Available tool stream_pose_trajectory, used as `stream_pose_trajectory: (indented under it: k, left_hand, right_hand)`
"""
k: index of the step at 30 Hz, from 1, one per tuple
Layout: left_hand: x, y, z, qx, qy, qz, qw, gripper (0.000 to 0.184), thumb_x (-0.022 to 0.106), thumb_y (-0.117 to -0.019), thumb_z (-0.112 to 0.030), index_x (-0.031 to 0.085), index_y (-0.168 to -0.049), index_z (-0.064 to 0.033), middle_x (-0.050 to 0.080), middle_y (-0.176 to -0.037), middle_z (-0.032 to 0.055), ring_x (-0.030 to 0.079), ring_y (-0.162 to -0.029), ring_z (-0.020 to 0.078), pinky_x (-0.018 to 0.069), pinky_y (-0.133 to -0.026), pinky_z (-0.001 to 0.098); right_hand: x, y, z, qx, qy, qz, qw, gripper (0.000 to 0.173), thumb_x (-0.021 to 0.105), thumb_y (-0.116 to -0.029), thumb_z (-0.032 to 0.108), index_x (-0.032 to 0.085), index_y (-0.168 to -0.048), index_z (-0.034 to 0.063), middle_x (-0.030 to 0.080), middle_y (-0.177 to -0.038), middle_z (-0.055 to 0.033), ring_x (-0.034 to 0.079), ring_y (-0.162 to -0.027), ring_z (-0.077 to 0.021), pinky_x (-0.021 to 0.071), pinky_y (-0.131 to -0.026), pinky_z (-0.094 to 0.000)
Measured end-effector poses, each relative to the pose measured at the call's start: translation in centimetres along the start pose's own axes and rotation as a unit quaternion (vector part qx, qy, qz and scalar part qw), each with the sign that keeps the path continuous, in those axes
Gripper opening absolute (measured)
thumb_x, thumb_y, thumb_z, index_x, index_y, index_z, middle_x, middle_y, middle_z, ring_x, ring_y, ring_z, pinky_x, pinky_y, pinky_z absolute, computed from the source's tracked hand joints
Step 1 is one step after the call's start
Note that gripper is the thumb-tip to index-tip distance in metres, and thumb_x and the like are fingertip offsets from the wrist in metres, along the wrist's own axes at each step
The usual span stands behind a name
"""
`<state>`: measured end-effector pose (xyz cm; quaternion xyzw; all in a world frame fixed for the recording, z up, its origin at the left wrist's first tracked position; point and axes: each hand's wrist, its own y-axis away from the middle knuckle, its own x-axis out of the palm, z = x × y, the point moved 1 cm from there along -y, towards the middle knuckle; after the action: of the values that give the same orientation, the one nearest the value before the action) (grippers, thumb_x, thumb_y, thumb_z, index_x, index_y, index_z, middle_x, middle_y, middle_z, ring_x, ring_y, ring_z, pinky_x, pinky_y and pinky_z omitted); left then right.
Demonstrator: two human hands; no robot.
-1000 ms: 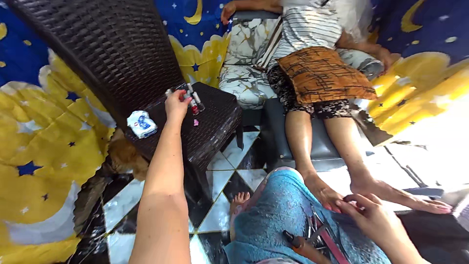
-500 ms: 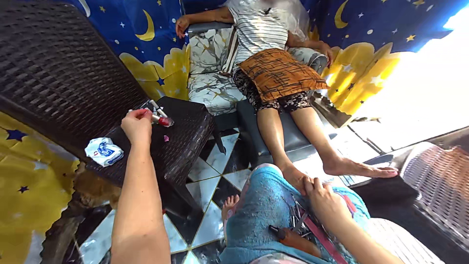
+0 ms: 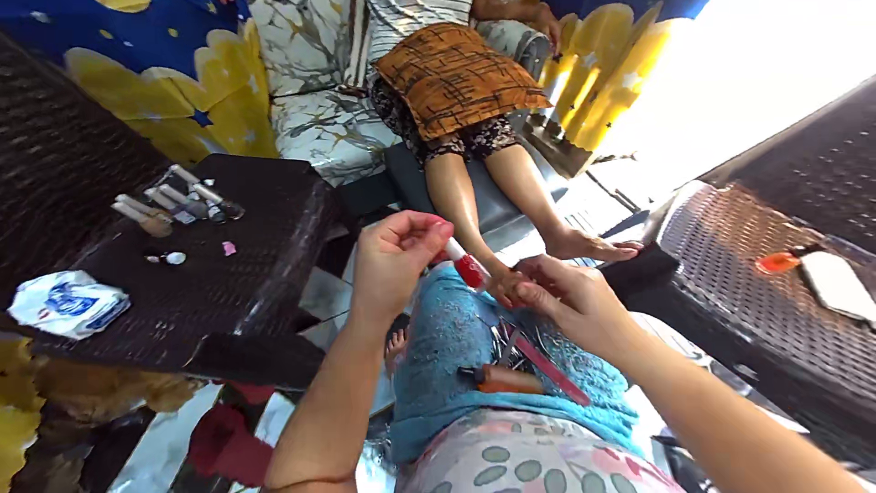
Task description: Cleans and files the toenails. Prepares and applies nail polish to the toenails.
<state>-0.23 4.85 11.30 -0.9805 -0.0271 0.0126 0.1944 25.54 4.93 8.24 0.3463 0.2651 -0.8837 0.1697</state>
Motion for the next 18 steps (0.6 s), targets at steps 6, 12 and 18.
stream_pose_trajectory:
  k: [6,12,18]
  left_hand:
    - [7.1,1.2,0.0,-0.015,0.084,0.020,0.996,0.023,0.076,-0.0899,-0.005,0.072,-0.113,-0.0026,0.074,-0.090,0.0058,0.072,-0.074,0.0131,0.0638,-0.069,0.0285]
    - [10.2,3.9,1.4,-0.056,0.085,0.023,0.995,0.020,0.080,-0.0838,0.000,0.073,-0.102,-0.0008,0.075,-0.087,0.0064,0.072,-0.076,0.0119,0.0630,-0.072,0.0275]
    - [10.8,4.7,1.9,0.007,0.063,0.025,0.998,0.009,0.072,-0.0896,0.003,0.074,-0.098,0.0009,0.073,-0.089,0.0067,0.071,-0.076,0.0115,0.0625,-0.073,0.0261]
  right_hand:
    - [1.4,2.1,1.6,0.024,-0.234,-0.145,0.961,0.037,0.067,-0.1010,0.021,0.062,-0.131,-0.0007,0.073,-0.098,-0.0034,0.069,-0.073,-0.0066,0.0610,-0.064,-0.0232]
    - [2.6,4.0,0.2,0.001,-0.104,-0.290,0.951,0.040,0.077,-0.0927,0.023,0.063,-0.120,-0.0030,0.073,-0.100,-0.0071,0.070,-0.085,-0.0067,0.0623,-0.075,-0.0244]
    - [2.8,4.7,-0.1,-0.020,-0.112,-0.314,0.943,0.038,0.081,-0.0898,0.019,0.062,-0.116,-0.0015,0.074,-0.102,-0.0077,0.073,-0.088,-0.0086,0.0635,-0.077,-0.0249]
